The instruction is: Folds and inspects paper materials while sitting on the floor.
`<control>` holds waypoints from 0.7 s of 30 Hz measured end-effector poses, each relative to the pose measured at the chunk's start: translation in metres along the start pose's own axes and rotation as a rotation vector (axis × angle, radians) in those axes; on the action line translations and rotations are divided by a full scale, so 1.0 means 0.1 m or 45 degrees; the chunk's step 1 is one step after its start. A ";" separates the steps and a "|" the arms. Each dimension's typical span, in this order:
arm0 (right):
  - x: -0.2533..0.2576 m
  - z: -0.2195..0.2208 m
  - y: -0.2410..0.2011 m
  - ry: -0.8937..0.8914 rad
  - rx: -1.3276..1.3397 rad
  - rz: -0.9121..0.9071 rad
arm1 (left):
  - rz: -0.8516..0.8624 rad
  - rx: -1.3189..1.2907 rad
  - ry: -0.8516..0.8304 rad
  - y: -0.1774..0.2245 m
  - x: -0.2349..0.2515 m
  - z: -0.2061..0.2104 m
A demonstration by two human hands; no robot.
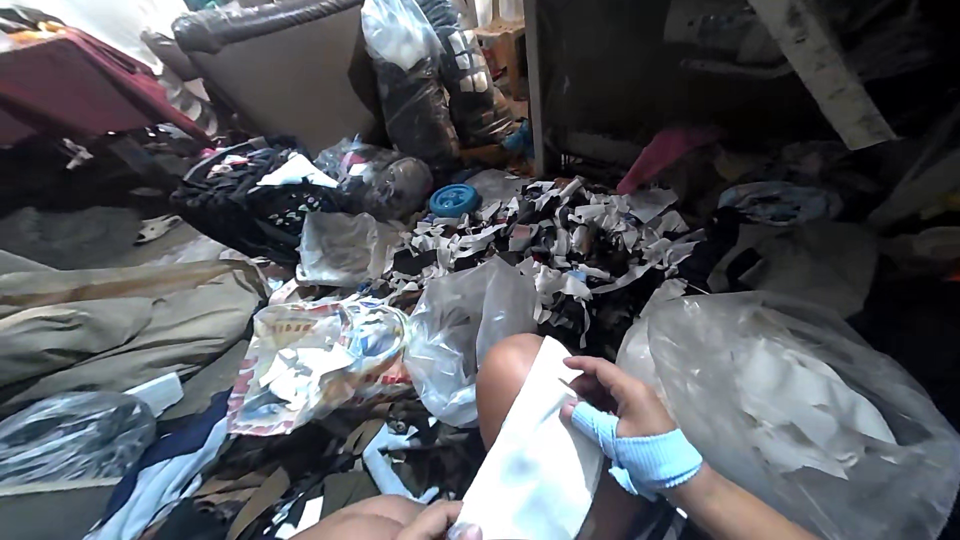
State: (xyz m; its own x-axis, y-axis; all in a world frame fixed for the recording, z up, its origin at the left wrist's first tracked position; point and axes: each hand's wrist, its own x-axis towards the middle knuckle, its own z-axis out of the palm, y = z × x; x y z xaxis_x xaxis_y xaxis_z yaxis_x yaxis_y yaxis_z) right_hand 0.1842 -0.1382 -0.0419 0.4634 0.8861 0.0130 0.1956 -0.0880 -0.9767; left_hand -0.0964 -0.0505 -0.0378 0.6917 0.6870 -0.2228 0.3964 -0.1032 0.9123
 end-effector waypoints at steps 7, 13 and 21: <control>0.06 0.03 0.10 -0.007 0.247 -0.417 | -0.017 -0.229 0.137 0.10 -0.07 0.08; 0.13 0.00 0.08 -0.043 0.095 -0.005 | -0.066 -0.314 0.131 0.12 -0.07 0.07; 0.09 0.00 0.08 0.102 0.047 -0.065 | -0.216 -0.396 0.257 0.16 -0.08 0.08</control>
State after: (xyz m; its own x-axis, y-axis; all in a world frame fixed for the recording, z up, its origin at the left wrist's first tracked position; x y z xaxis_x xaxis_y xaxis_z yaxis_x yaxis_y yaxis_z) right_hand 0.1898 -0.1306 -0.0494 0.5217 0.8495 0.0788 0.1898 -0.0256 -0.9815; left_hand -0.0904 -0.0631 -0.0241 0.4874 0.8060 -0.3358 0.2719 0.2253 0.9356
